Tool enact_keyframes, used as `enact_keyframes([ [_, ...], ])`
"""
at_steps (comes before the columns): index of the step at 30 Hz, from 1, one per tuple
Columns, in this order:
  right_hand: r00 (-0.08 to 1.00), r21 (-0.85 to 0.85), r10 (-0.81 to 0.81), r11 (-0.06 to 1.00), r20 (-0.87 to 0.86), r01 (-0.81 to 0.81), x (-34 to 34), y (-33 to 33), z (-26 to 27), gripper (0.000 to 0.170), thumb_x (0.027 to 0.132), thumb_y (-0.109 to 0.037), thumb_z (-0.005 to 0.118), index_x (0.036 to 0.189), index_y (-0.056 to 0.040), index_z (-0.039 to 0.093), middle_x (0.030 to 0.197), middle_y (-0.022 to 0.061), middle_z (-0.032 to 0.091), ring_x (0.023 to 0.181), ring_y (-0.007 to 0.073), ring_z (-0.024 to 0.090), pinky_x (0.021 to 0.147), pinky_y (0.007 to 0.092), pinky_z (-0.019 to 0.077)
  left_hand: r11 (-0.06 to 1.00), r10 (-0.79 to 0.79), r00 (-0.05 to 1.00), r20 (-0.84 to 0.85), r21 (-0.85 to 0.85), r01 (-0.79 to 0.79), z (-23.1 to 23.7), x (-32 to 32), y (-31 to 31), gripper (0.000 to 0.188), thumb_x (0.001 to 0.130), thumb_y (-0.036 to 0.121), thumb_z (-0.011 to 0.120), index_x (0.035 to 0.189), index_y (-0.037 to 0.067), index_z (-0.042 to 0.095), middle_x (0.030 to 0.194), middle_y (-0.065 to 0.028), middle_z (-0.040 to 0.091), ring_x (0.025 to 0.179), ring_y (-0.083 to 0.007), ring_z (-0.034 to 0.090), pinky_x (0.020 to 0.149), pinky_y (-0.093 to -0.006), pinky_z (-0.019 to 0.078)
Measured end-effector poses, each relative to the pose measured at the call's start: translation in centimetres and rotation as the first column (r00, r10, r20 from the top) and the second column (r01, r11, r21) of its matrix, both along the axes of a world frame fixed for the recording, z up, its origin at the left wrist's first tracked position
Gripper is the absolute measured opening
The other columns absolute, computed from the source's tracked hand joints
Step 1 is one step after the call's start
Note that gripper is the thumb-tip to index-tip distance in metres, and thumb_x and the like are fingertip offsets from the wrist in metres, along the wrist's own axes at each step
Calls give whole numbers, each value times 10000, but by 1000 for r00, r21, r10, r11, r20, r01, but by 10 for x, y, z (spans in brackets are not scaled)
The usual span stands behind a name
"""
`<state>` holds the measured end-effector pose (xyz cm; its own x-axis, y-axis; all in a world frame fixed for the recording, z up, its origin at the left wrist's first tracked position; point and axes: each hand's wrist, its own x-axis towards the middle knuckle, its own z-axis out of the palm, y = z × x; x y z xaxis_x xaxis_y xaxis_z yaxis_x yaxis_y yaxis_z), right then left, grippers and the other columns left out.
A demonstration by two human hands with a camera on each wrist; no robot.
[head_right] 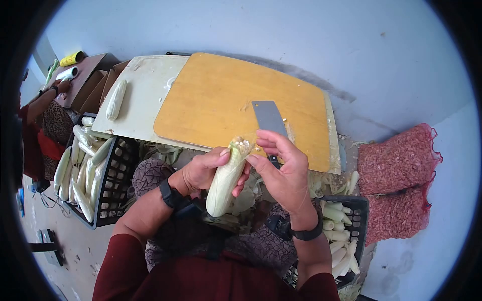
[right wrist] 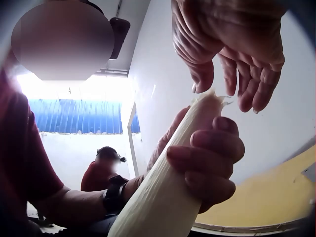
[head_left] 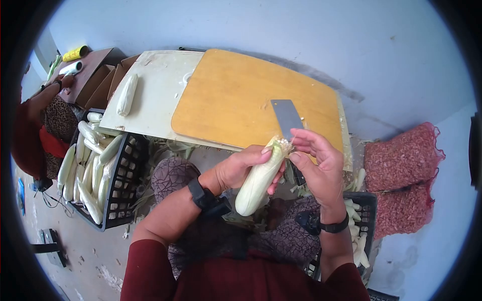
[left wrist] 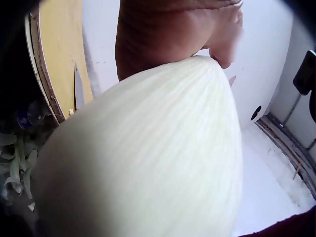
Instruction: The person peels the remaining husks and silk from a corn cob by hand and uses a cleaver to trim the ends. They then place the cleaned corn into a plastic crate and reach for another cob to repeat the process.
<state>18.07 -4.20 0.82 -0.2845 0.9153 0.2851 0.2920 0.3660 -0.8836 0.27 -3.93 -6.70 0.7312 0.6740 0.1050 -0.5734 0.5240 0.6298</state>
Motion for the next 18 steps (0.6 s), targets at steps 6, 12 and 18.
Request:
enact_keyframes([
  [6,993,-12,10,1000,-119,-11,-2,8,-16,248,768,-1,665,1006,42,607,1026,124,631,907,145,605,808,278,490,1000,-6,1000,3,2,6,-2,3,0,505,868,469,531,999,-19,512,818,-119,569,660,-216,616,613,-334,534],
  [12,989,42,9,999,-148,-3,-6,12,-13,175,769,34,649,941,40,622,1035,134,632,890,141,606,791,276,497,1000,25,997,-68,-4,-25,2,5,-2,601,810,540,563,978,-35,525,789,-128,568,663,-230,613,606,-328,512],
  [18,973,-8,50,999,-227,-53,-2,14,-23,147,775,36,643,922,33,627,1030,138,635,884,144,607,783,269,491,999,-3,999,-46,-36,1,-4,8,2,600,827,541,535,982,-39,523,789,-135,567,658,-240,610,602,-338,510],
])
